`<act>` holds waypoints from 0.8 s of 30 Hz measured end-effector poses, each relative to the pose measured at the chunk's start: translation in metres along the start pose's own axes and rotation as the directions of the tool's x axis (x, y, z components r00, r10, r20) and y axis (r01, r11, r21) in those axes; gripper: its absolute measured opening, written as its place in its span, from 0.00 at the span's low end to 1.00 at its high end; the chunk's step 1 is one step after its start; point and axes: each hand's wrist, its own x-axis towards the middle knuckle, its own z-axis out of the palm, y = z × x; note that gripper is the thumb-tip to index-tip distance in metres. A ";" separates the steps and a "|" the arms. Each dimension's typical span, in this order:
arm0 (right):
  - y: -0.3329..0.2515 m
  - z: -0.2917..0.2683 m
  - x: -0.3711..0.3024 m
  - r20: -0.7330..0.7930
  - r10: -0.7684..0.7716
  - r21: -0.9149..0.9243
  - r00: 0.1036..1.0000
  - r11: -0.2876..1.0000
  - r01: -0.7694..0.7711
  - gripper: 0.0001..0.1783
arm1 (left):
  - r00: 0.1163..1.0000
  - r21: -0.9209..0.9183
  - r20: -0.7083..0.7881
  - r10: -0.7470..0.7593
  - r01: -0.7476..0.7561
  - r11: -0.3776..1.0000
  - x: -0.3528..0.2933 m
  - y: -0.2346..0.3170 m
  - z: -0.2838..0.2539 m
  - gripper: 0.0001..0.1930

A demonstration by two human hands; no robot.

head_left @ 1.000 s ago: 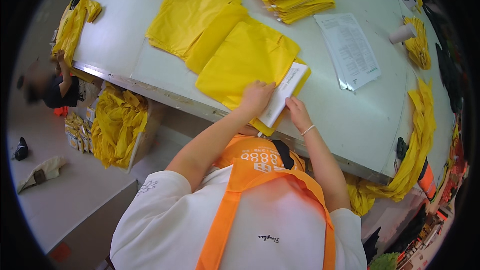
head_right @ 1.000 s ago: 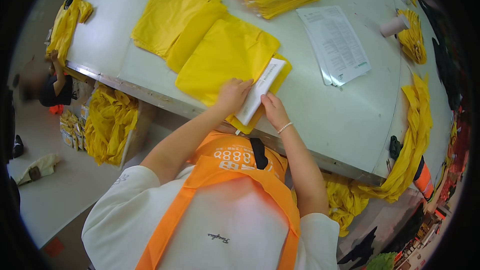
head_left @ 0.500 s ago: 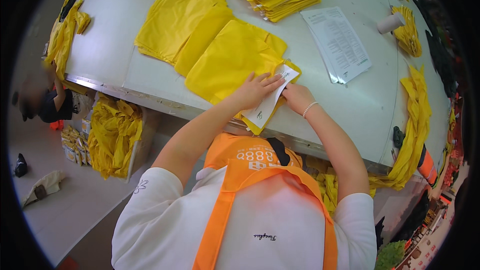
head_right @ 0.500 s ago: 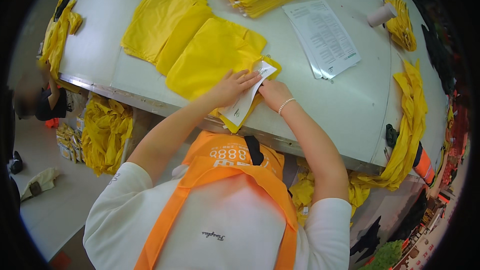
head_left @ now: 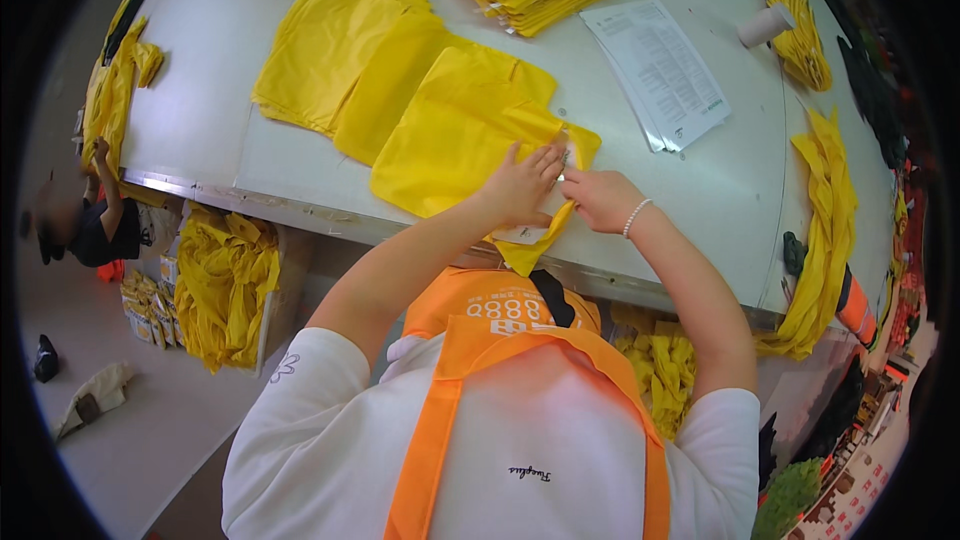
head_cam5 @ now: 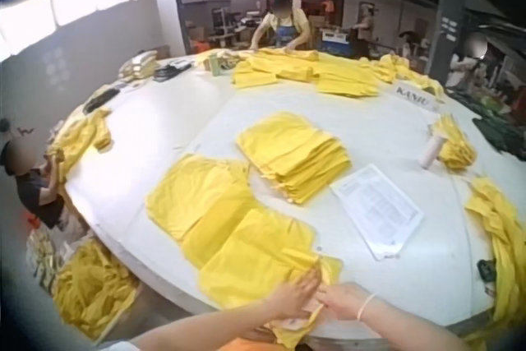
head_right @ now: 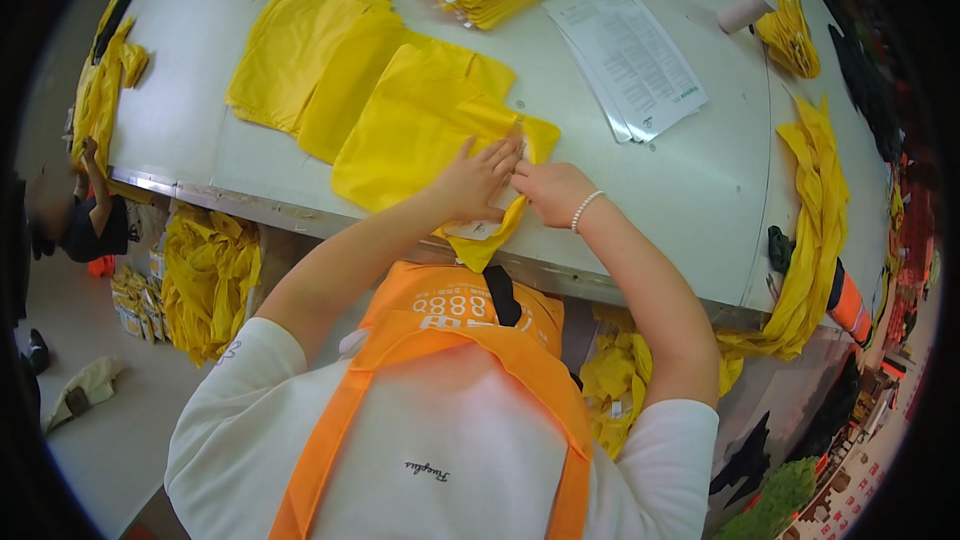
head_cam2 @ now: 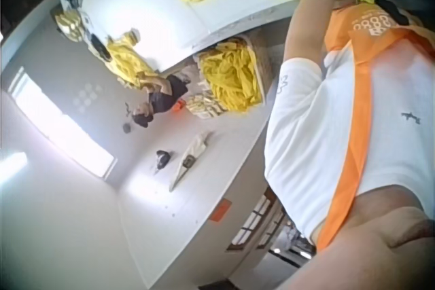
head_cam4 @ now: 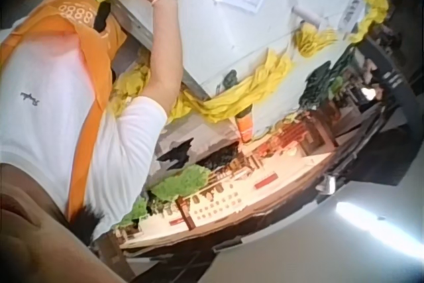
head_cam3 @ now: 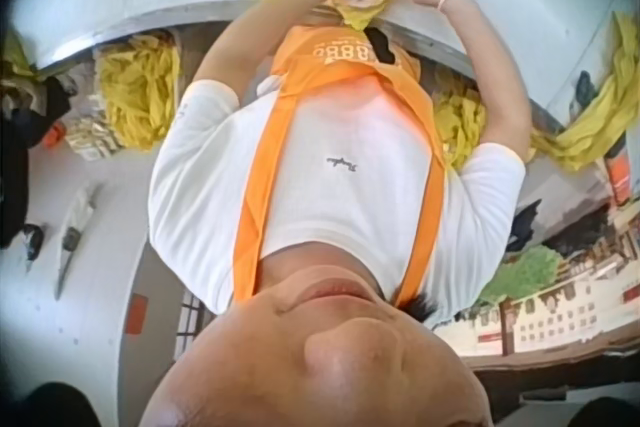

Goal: The person folds yellow shirts on a table, inserts a paper document into each folded shirt, and stacks them. Another person is visible in the background also folding shirts.

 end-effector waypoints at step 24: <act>-0.024 0.033 -0.013 -0.646 0.446 0.466 0.619 0.873 -0.143 0.10 | 0.966 -0.059 0.076 -0.248 0.253 0.966 0.014 -0.016 0.005 0.41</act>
